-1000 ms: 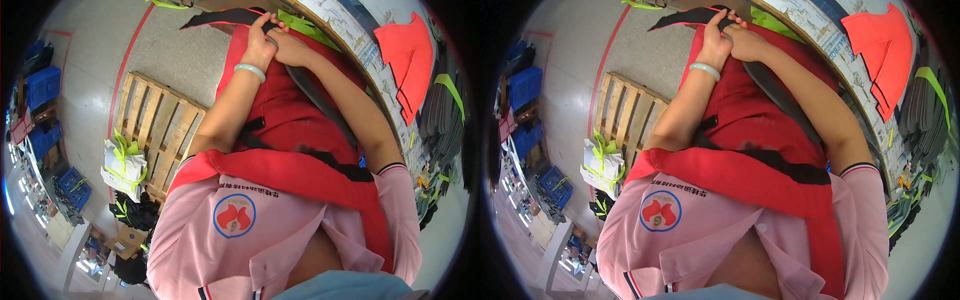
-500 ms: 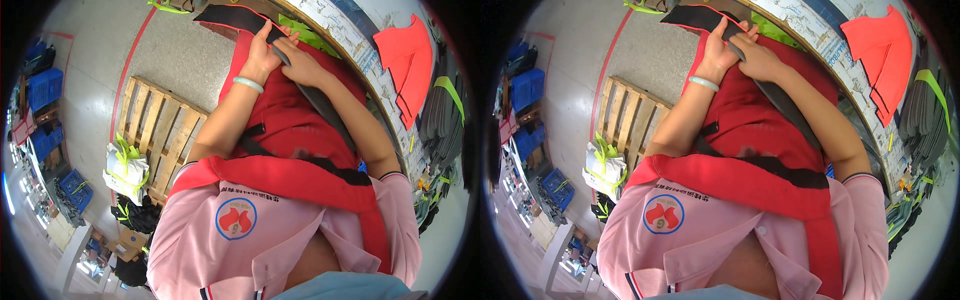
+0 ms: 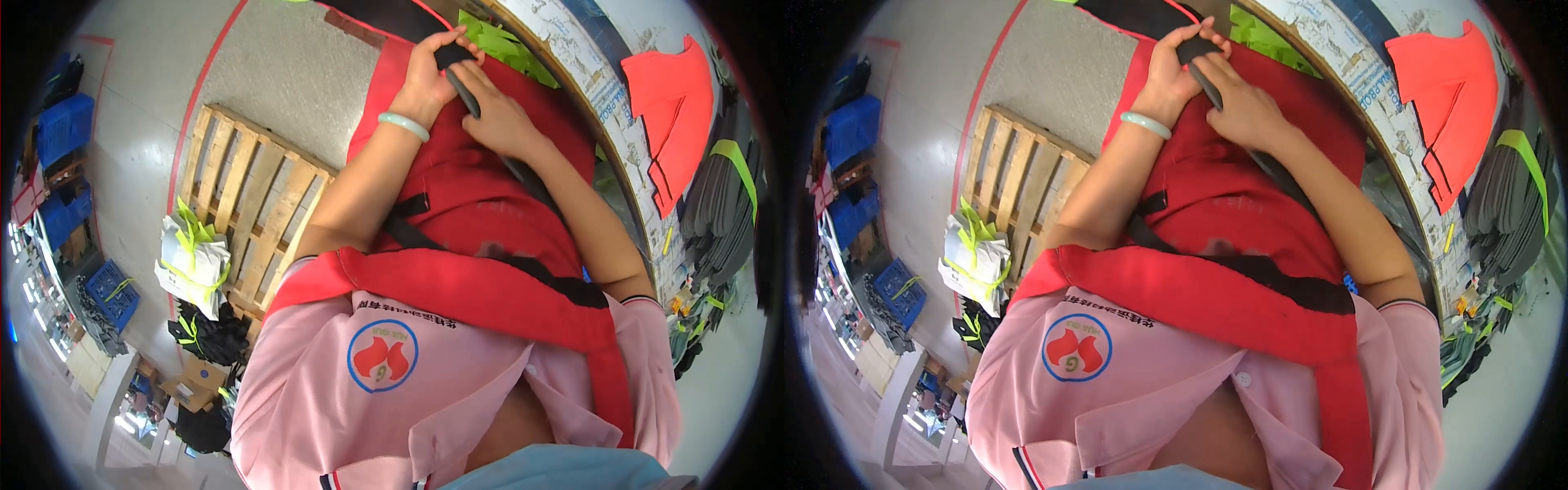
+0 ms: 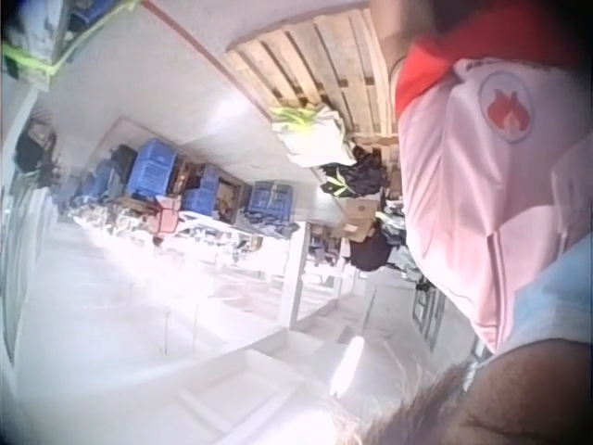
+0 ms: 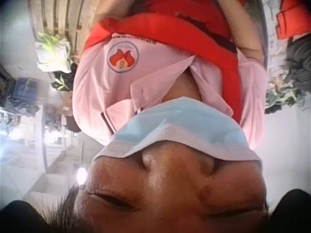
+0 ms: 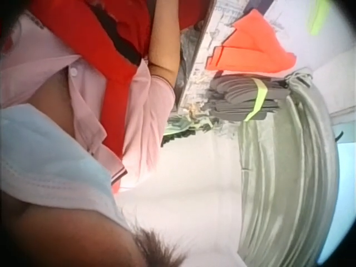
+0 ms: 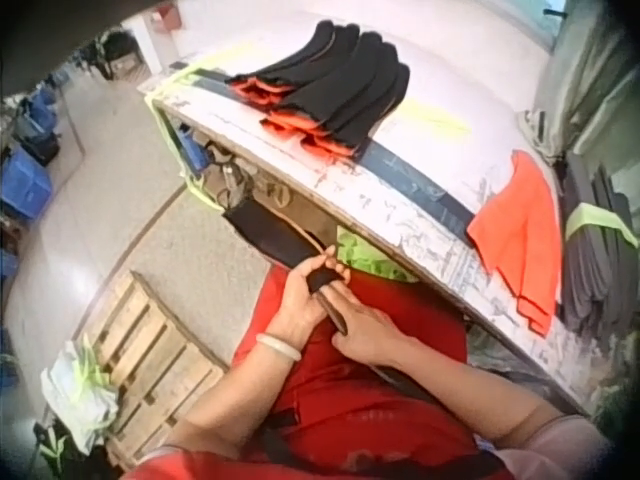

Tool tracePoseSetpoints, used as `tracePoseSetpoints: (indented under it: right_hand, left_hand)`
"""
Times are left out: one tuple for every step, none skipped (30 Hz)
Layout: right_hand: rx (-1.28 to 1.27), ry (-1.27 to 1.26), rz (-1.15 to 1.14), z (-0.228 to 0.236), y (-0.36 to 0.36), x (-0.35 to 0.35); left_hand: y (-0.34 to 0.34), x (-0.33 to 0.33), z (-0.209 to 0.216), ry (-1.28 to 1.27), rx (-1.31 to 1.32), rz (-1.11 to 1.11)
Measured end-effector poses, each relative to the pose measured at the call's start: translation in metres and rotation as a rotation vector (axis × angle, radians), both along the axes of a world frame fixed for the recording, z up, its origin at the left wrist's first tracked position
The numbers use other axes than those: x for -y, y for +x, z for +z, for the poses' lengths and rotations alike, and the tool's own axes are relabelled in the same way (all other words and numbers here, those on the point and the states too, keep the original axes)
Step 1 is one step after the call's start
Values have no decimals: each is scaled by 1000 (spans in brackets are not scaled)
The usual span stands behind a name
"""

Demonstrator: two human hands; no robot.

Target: The recorder is manually assembling and inspecting various fabric components on a workbench in a textile factory.

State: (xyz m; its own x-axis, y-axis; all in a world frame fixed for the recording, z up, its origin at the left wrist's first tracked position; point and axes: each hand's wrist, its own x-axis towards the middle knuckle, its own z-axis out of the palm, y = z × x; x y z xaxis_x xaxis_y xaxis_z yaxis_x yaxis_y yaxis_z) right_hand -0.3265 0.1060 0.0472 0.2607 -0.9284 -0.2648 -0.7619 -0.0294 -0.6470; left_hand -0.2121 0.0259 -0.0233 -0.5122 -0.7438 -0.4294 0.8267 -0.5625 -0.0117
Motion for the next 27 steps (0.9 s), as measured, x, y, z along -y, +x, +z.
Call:
tracePoseSetpoints:
  right_hand:
    - [-32, 36, 5, -2, -1, 11]
    - [-62, 93, 51, -7, 3, 31]
    - [-66, 84, 34, -13, 0, 43]
    - [-74, 124, 72, -17, -3, 51]
    - [-83, 164, 110, -21, -7, 58]
    - [-8, 64, 150, -34, -7, 55]
    - [-3, 66, 163, -28, -6, 46]
    - [-16, 43, 113, -20, -4, 26]
    - [-37, 27, 58, -9, -5, 6]
    - [-33, -2, 44, -9, -6, -4]
    - [-35, 8, 53, -17, -8, 1]
    - [-50, 10, 83, -24, -11, 15]
    - [-62, 18, 105, -32, -11, 27]
    - [-158, 199, 109, -27, -11, 46]
    - [-156, 187, 108, -23, -6, 50]
    - [-141, 209, 88, -19, -2, 50]
    - [-126, 233, 67, -15, 2, 48]
    - [-136, 156, 73, -21, 0, 36]
    - [-62, 141, 50, -7, 3, 20]
    - [-11, 34, 27, 3, 3, 3]
    - [38, -65, -9, 9, 0, -11]
    - [38, -54, -4, 7, -1, -8]
    - [-38, -30, 32, 3, 1, 4]
    - [-118, -6, 41, -3, -1, 11]
    - [-124, -21, 24, -11, -6, 28]
    - [-159, 91, 68, -19, -10, 43]
    - [-180, 212, 133, -18, -2, 52]
  left_hand:
    - [-5, 1, -2, -29, 32, -8]
    - [-5, 3, -10, -71, 62, -44]
    - [-8, 5, -7, -82, 56, -61]
    - [-10, 3, -5, -56, 82, -104]
    - [-13, 5, -1, -31, 108, -148]
    - [-7, 6, -9, -59, 75, -153]
    - [-2, 4, -5, -56, 81, -141]
    - [3, 0, 0, -21, 103, -85]
    - [1, -7, 7, 21, 117, -33]
    - [0, -8, 16, 66, 187, -38]
    - [-2, -7, 9, 77, 184, -30]
    - [-8, -2, 3, 36, 173, -24]
    - [-12, 1, -2, -1, 164, -26]
    - [-21, 0, 5, 57, 222, -35]
    - [-18, 3, 3, 45, 226, -34]
    - [-15, 5, 1, 33, 208, -56]
    - [-12, 7, -2, 22, 191, -80]
    - [-12, 5, -4, 23, 153, -72]
    - [-6, 0, 1, 39, 165, -73]
    - [-1, 0, 3, 26, 117, -46]
    - [0, -3, 1, 20, 66, -31]
    - [-2, -5, -1, 0, 46, -27]
    - [-4, -5, -3, -21, 28, -22]
    - [-8, -5, -1, -62, 109, -31]
    - [-13, -1, -1, -78, 103, -46]
    - [-17, -1, -2, -68, 104, -105]
    - [-11, -3, -2, -44, 119, -144]
